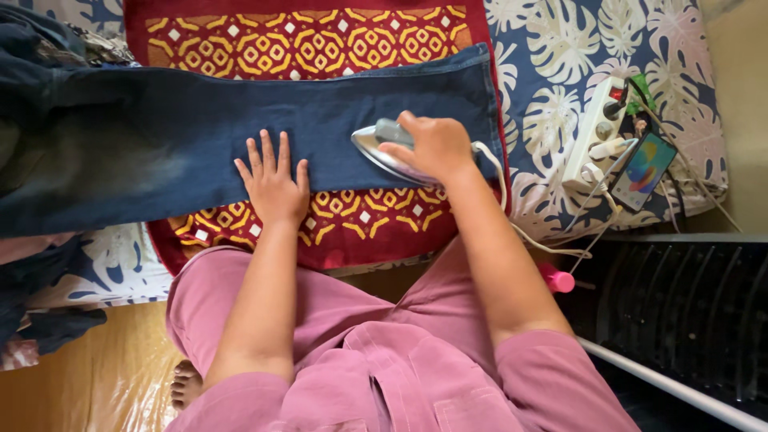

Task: The person irons a pair of jeans on a patterned cloth laid on the floor. They smooth the fabric with their hands, use an electric iron to press the leg, and adjust the garment's position multiple times during the process.

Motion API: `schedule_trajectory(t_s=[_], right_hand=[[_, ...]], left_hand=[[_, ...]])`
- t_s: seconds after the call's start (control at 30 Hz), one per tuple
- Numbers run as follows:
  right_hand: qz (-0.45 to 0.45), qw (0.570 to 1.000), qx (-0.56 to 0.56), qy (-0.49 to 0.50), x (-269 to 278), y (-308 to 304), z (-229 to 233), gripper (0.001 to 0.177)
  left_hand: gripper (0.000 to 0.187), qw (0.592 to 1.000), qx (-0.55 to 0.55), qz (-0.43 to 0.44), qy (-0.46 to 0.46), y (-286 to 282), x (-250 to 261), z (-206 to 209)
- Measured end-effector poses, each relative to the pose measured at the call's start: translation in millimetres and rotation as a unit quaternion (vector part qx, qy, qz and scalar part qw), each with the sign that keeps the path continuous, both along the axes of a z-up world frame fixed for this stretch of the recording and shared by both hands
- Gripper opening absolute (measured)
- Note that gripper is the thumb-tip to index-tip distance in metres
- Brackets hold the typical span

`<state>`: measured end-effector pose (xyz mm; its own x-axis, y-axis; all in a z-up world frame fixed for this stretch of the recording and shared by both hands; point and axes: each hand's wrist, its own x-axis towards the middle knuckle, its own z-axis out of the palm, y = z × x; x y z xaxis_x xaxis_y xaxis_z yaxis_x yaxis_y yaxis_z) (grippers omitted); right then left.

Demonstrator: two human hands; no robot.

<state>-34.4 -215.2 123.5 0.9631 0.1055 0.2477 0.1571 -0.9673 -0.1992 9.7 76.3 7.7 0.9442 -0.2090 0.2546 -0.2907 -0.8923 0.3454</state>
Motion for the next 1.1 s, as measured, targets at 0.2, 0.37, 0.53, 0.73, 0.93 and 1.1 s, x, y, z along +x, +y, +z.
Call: schedule_trajectory(t_s=[0.2,0.37,0.53,0.73,0.93,1.1], right_hand=[[0.069,0.996,0.029,0.047,3,5,-5,0.051],[0.069,0.994,0.059,0.065,-4,-22,-1,0.046],[0.016,0.992,0.088,0.084,-14,-34,6,0.05],[-0.029,0.994,0.006,0.108,-15,-16,4,0.07],[-0.003,0.998,-0.012,0.065,-12,13,-2,0.065],[0.044,0.999,-0.006,0.023,-5,38,-9,0.062]], left_hand=[[0.057,1.0,-0.003,0.007,-0.009,3,0,-4],[0.058,1.0,-0.003,0.009,-0.004,3,1,-5],[0.059,1.0,0.0,0.007,-0.003,3,1,-4],[0.059,1.0,0.0,0.006,-0.003,3,0,-4],[0.056,1.0,-0.008,0.008,-0.007,5,1,0],[0.053,0.999,-0.021,0.026,-0.018,15,2,0]])
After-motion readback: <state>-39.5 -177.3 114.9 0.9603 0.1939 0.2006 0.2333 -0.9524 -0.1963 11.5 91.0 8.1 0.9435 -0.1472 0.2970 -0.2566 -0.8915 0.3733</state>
